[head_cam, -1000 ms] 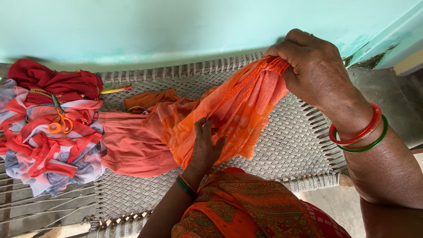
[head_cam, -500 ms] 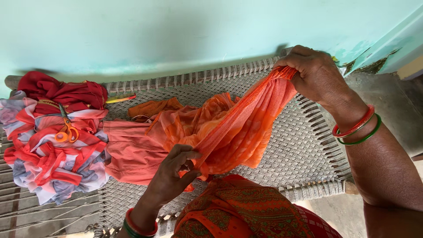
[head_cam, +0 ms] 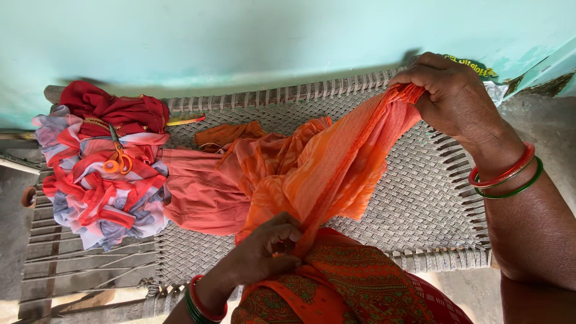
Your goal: The person folds an orange patterned cloth on a woven charpai bed. They repeatedly align the edges, fold the fabric in half, and smooth the layers with their hands. Other folded fabrics and a pair of scissors are visible nearby.
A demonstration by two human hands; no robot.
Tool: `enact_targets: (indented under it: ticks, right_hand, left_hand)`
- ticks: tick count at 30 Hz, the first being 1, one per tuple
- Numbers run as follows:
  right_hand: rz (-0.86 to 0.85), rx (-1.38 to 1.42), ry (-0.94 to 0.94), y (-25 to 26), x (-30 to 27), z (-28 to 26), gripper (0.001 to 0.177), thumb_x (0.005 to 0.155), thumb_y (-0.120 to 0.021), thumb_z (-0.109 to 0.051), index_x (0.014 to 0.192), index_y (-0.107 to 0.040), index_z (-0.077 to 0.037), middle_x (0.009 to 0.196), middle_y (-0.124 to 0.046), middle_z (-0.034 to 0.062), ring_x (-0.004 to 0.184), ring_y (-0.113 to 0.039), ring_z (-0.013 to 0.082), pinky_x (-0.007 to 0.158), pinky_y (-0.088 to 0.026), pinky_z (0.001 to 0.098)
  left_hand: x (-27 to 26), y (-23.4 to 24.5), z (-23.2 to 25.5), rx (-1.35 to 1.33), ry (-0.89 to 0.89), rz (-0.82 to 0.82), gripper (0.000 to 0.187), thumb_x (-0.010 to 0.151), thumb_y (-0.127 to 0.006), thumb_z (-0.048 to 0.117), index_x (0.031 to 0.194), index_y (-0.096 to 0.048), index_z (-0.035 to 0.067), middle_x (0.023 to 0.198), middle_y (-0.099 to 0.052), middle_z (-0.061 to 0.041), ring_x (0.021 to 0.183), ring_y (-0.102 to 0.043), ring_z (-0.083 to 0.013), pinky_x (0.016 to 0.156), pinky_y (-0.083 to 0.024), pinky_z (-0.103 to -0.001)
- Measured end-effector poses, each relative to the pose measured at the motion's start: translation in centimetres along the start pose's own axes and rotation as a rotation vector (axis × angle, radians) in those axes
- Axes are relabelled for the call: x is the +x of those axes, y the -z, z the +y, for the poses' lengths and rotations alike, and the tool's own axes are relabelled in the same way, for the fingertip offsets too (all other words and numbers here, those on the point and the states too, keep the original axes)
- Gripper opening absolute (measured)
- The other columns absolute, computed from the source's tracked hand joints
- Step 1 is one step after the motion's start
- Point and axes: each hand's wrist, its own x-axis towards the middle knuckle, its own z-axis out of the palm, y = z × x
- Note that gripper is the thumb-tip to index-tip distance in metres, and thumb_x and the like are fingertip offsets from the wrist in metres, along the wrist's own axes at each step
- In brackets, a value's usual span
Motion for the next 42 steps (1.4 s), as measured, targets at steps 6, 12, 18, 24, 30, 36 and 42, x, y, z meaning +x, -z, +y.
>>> enact_targets:
  ticks: [6,12,18,24,30,36,42]
  right_hand:
    - [0.002,-0.006,-0.008,-0.4,-0.3,0.2,0.029,0.092,-0.071,0.009,0.115,-0.076,-0.008,0.103,-0.07,0.0074,0.092,-0.071,0.0219,0.081,-0.062,0.0329]
    - [0.01,0.041,-0.034,-0.6,-0.8,0.9,0.026,0.094,-0.073,0.008,0.115,-0.075,-0.007,0.099,-0.07,0.0064,0.089,-0.071,0.0191,0.079,-0.063,0.0309]
    - [0.014,0.009,-0.019,-0.9,-0.8,1.2,0.028,0.093,-0.072,0.01,0.115,-0.076,-0.008,0.1,-0.07,0.0064,0.09,-0.071,0.0201,0.079,-0.062,0.0316]
    - [-0.001,0.021,-0.046,-0.8,-0.8,1.6,0.026,0.093,-0.074,0.006,0.115,-0.076,-0.008,0.101,-0.07,0.0071,0.091,-0.071,0.0209,0.079,-0.062,0.0314]
    - [-0.002,-0.008,-0.039,-1.2,-1.6,3.1,0.027,0.093,-0.072,0.006,0.116,-0.076,-0.009,0.105,-0.072,0.0079,0.092,-0.073,0.0211,0.08,-0.063,0.0311]
    - [-0.033,-0.025,-0.037,-2.5,-2.9,4.1,0.023,0.095,-0.07,0.007,0.112,-0.076,-0.008,0.106,-0.073,0.0093,0.086,-0.073,0.0208,0.07,-0.063,0.0277]
    - [-0.11,-0.037,0.049,-3.1,-4.4,2.8,0.026,0.089,-0.065,0.011,0.105,-0.076,-0.005,0.096,-0.073,0.0092,0.076,-0.07,0.0179,0.063,-0.059,0.0256]
  left_hand:
    - [-0.6,-2.1,0.5,-0.509,0.115,-0.045,0.017,0.097,-0.075,0.009,0.107,-0.067,-0.001,0.111,-0.053,-0.006,0.094,-0.064,-0.0134,0.085,-0.057,-0.028]
    - [0.2,-3.2,-0.8,-0.369,0.174,0.105,0.03,0.085,-0.08,0.016,0.11,-0.066,0.007,0.105,-0.052,-0.001,0.086,-0.063,-0.0078,0.074,-0.058,-0.025]
    - [0.6,-3.9,-3.5,-0.16,0.07,0.146,0.018,0.093,-0.078,0.024,0.097,-0.071,0.007,0.1,-0.053,0.0,0.076,-0.054,-0.0065,0.063,-0.047,-0.023]
    - [0.0,-4.0,-4.2,-0.138,-0.084,0.257,0.013,0.098,-0.077,0.018,0.093,-0.071,0.007,0.092,-0.054,-0.001,0.078,-0.051,-0.0069,0.068,-0.044,-0.022]
    - [-0.4,-2.8,-1.5,-0.179,0.005,0.297,0.007,0.091,-0.073,0.01,0.089,-0.068,0.005,0.097,-0.06,0.0,0.079,-0.059,-0.0067,0.063,-0.049,-0.023]
    - [-1.7,-0.9,0.6,0.035,-0.219,0.473,0.01,0.089,-0.071,-0.004,0.089,-0.064,0.003,0.089,-0.066,-0.004,0.079,-0.062,-0.0097,0.071,-0.051,-0.024]
    - [-0.7,6.0,0.5,0.289,-0.16,0.778,0.01,0.088,-0.067,-0.005,0.086,-0.065,0.004,0.086,-0.07,-0.004,0.076,-0.067,-0.0081,0.069,-0.055,-0.025]
